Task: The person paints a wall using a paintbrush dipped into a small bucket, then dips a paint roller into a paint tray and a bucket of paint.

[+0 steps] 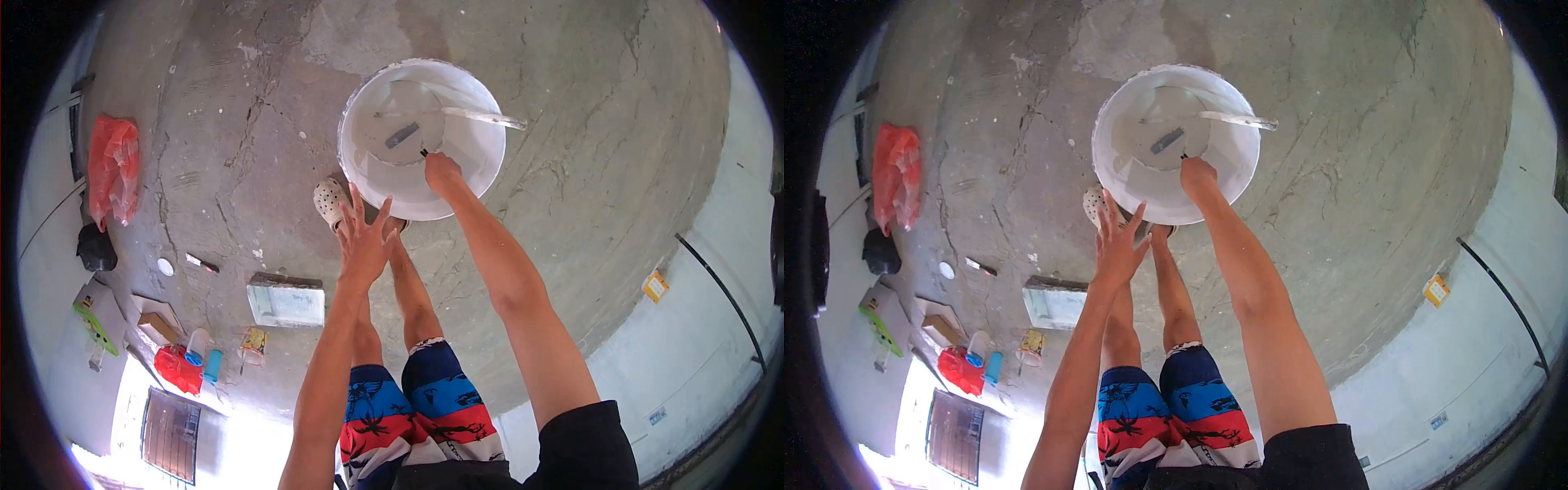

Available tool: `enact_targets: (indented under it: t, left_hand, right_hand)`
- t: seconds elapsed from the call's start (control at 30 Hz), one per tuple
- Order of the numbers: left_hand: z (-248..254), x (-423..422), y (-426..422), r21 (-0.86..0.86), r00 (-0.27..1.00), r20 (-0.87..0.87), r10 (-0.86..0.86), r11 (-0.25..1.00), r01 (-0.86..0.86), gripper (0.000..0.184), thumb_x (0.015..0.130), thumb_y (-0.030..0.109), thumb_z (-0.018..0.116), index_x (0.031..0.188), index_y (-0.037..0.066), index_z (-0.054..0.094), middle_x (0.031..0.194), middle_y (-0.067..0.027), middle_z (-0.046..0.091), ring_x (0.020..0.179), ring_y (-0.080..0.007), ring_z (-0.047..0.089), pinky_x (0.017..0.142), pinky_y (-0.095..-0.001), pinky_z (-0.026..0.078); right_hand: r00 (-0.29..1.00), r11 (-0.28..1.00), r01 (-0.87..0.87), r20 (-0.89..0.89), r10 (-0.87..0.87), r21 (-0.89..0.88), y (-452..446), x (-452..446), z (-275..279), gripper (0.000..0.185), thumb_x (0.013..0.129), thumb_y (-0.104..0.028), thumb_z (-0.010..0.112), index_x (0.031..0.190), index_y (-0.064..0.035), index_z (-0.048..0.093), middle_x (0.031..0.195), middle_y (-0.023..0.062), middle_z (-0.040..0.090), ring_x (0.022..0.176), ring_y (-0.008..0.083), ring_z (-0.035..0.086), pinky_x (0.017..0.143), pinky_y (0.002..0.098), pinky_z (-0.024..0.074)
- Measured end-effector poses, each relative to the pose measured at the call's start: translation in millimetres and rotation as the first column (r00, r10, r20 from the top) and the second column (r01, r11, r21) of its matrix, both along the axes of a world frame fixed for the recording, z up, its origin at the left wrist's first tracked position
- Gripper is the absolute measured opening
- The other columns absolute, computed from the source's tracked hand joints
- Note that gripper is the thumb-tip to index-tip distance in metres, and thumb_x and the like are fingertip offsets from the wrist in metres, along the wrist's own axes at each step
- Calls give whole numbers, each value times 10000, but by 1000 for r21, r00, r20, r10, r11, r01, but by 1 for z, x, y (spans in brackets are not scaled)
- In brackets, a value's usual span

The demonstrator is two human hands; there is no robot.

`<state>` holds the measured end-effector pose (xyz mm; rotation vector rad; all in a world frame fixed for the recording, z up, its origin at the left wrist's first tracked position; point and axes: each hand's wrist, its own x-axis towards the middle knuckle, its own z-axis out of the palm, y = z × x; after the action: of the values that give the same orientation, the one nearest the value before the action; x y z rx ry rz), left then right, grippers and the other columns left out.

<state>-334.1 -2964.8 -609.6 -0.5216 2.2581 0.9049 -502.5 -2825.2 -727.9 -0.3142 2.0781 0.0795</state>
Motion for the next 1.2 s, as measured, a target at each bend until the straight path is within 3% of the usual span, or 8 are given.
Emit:
enact_targets:
  t: [0.4,0.63,0.83,0.9,1.1,1.2]
  left_hand:
    - [-6,4,-1,-3,999,-35,-10,1000,10,714,882,247,694,1507,344,363,1624,-187,-108,1426,-575,110,1037,-701,321]
    - [0,0,-3,-13,999,-28,-15,1000,15,709,879,242,697,1505,331,374,1623,-187,-114,1415,-578,149,1022,-696,343]
    - [-4,4,0,-12,1000,-23,-12,1000,12,715,867,216,708,1498,320,390,1620,-204,-91,1406,-572,190,1029,-635,384]
    - [-6,6,0,-20,996,-89,-4,1000,2,723,863,205,711,1498,322,387,1618,-208,-86,1404,-568,204,1023,-618,404]
    - [0,0,-1,-15,1000,-1,-19,1000,19,726,859,196,713,1496,325,389,1619,-203,-92,1401,-564,216,999,-621,428]
    - [-3,2,-1,-36,999,-21,-28,999,28,724,860,191,712,1495,324,390,1619,-204,-93,1402,-563,216,995,-622,431]
  right_hand:
    - [999,993,-47,26,45,110,6,0,-1,246,920,-81,519,1113,-14,657,1170,215,648,1068,386,656,870,465,567]
    - [996,991,-94,3,94,94,-1,-9,6,247,889,-74,551,1091,1,671,1152,238,652,1073,403,651,867,468,566]
    - [999,1000,10,-32,-10,-4,-6,-26,0,236,856,-64,560,1038,0,695,1100,270,665,1053,404,657,865,481,556]
    - [995,995,-87,-40,89,50,-8,-25,-3,244,900,-85,522,1051,-23,703,1084,195,699,993,380,687,832,455,571]
    - [997,998,22,-80,-17,56,8,6,2,255,931,-110,497,1072,-44,700,1103,170,699,1043,347,677,865,440,563]
    - [999,993,-9,-51,15,116,14,6,-1,265,952,-140,482,1082,-57,697,1103,160,701,1057,327,675,879,432,558]
